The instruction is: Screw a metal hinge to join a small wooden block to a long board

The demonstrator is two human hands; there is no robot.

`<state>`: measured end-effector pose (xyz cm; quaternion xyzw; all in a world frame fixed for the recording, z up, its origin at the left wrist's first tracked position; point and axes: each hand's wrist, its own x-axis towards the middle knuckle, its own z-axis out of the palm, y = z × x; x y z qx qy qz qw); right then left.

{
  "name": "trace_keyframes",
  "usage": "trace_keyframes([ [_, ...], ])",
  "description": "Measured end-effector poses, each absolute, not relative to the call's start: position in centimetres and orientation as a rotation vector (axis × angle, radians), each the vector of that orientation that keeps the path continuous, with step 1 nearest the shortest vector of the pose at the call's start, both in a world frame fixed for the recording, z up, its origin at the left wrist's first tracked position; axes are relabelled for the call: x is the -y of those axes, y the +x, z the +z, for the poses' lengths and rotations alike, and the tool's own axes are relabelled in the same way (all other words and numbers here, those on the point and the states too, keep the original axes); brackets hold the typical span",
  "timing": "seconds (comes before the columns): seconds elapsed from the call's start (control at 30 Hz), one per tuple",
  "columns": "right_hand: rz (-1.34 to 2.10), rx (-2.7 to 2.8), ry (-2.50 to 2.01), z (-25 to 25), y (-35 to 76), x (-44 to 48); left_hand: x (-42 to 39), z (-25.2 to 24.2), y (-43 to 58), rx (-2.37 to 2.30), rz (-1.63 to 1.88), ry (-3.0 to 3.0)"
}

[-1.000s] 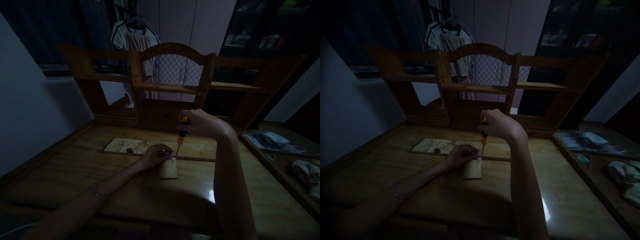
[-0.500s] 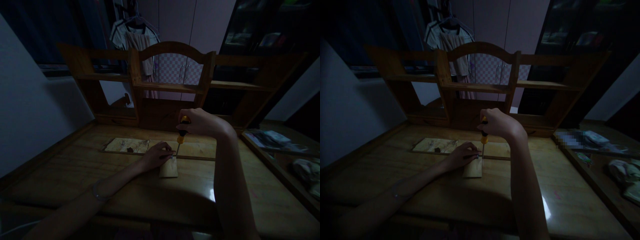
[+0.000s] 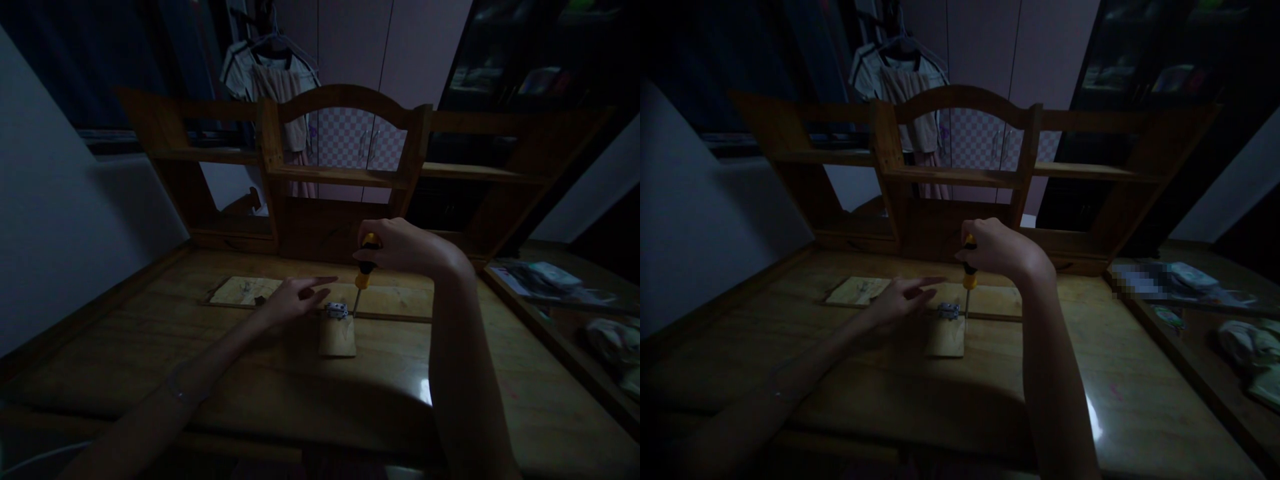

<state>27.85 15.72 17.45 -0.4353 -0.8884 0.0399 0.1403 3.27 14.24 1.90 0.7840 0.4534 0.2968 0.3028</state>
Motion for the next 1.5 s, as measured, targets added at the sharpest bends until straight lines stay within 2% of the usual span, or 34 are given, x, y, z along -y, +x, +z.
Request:
trace_keyframes([
  [0.1, 0.1, 2.565, -1.272, 17.3, 27.8, -15.8, -15.1, 2.3, 2.2, -1.09, 0.342, 1.795],
  [0.27, 0.062, 2.564, -1.279, 17.1, 27.6, -15.8, -15.6, 1.5, 1.4, -0.747, 0.096, 1.508],
  [0.43, 0.078, 2.565, -1.285, 17.2, 27.4, -15.6, -16.1, -0.6, 1.6, -0.603, 0.154, 1.383],
  [0.7, -0.036, 2.522, -1.389, 17.5, 27.2, -14.0, -16.6, -2.7, 2.5, -0.689, 0.302, 1.477],
  [1.0, -0.306, 2.399, -1.263, 19.1, 27.9, -9.3, -16.1, -1.9, 2.7, -0.68, 0.258, 1.38],
  [1.5, -0.344, 2.43, -1.155, 19.1, 27.5, -8.7, -15.8, -2.2, 2.5, -0.681, 0.279, 1.381],
])
